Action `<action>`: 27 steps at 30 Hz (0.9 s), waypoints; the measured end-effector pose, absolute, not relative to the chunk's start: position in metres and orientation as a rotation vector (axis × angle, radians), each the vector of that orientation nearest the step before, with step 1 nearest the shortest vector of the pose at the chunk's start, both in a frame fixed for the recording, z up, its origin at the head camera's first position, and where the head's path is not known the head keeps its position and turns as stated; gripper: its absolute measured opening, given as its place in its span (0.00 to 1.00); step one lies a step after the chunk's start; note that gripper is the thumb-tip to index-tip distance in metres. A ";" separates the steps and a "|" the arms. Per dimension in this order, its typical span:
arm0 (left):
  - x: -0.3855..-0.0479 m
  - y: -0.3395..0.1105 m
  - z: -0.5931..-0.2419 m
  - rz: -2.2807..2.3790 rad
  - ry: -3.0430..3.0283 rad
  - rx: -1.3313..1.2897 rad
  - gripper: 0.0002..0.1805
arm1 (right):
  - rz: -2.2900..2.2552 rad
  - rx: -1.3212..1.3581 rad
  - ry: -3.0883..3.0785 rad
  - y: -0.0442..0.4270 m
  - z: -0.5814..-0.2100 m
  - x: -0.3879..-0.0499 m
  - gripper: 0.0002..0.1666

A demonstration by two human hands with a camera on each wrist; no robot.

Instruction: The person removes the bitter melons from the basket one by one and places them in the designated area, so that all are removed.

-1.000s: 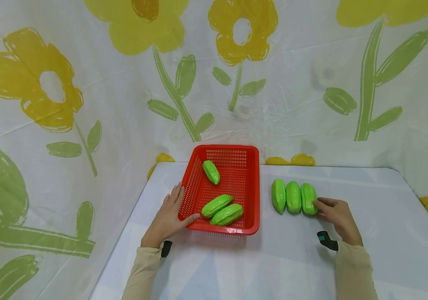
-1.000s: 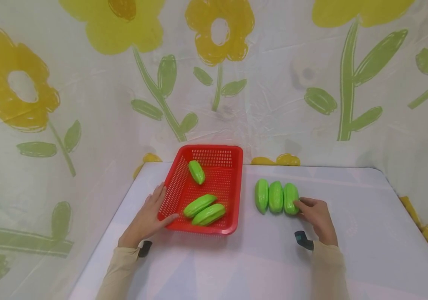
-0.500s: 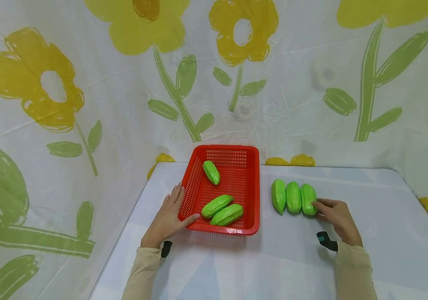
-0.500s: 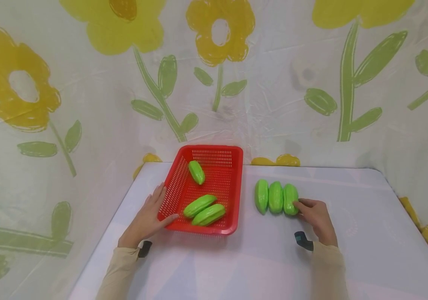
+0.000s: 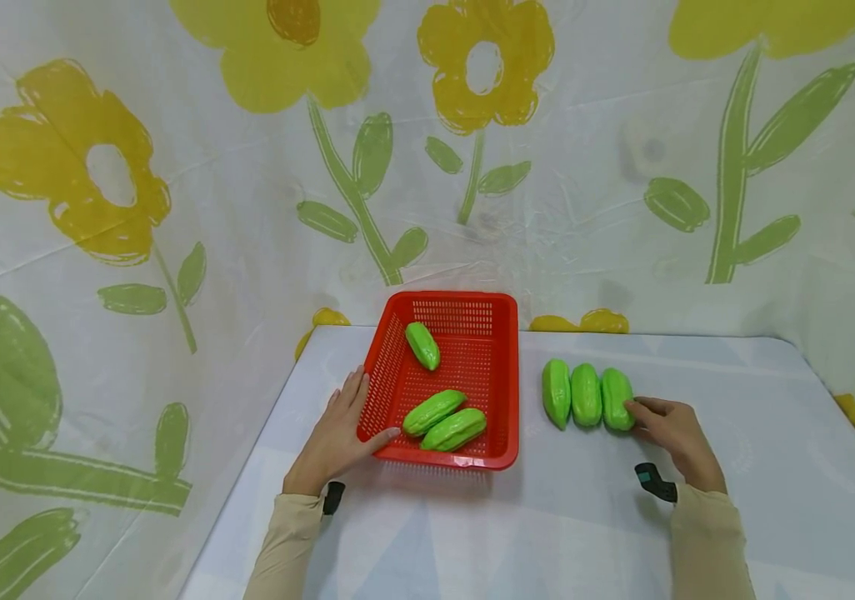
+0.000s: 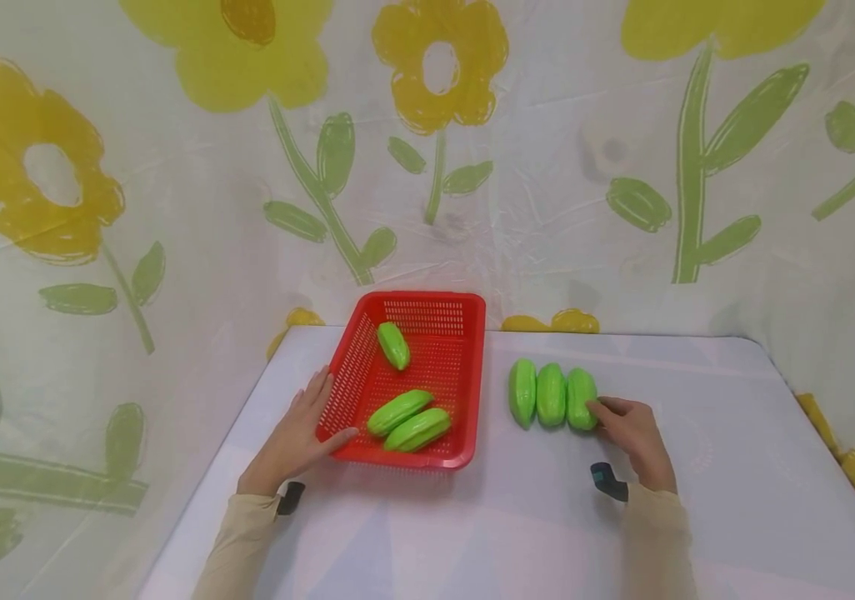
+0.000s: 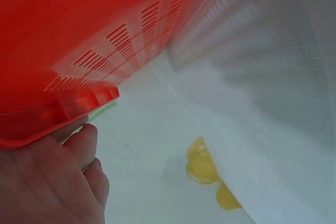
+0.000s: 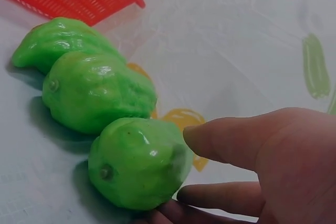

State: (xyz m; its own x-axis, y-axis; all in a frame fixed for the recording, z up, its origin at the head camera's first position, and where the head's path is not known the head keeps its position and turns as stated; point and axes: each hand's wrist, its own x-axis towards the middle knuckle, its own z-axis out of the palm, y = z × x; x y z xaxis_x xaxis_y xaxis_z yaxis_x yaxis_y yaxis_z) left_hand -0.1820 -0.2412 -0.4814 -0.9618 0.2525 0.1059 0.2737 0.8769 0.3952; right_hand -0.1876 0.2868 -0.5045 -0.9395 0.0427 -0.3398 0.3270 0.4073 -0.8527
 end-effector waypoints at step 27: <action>-0.182 -0.241 -0.479 -0.663 -2.998 -0.413 0.62 | -1.568 0.332 2.631 0.276 -0.463 -0.186 0.48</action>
State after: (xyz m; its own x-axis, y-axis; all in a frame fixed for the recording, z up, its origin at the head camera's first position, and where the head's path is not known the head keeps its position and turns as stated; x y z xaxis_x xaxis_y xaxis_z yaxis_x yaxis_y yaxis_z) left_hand -0.1815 -0.2406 -0.4790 -0.9635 0.2487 0.0993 0.2674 0.8727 0.4084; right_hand -0.1864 0.2757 -0.4630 -0.9750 0.1527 -0.1617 0.2149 0.4592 -0.8620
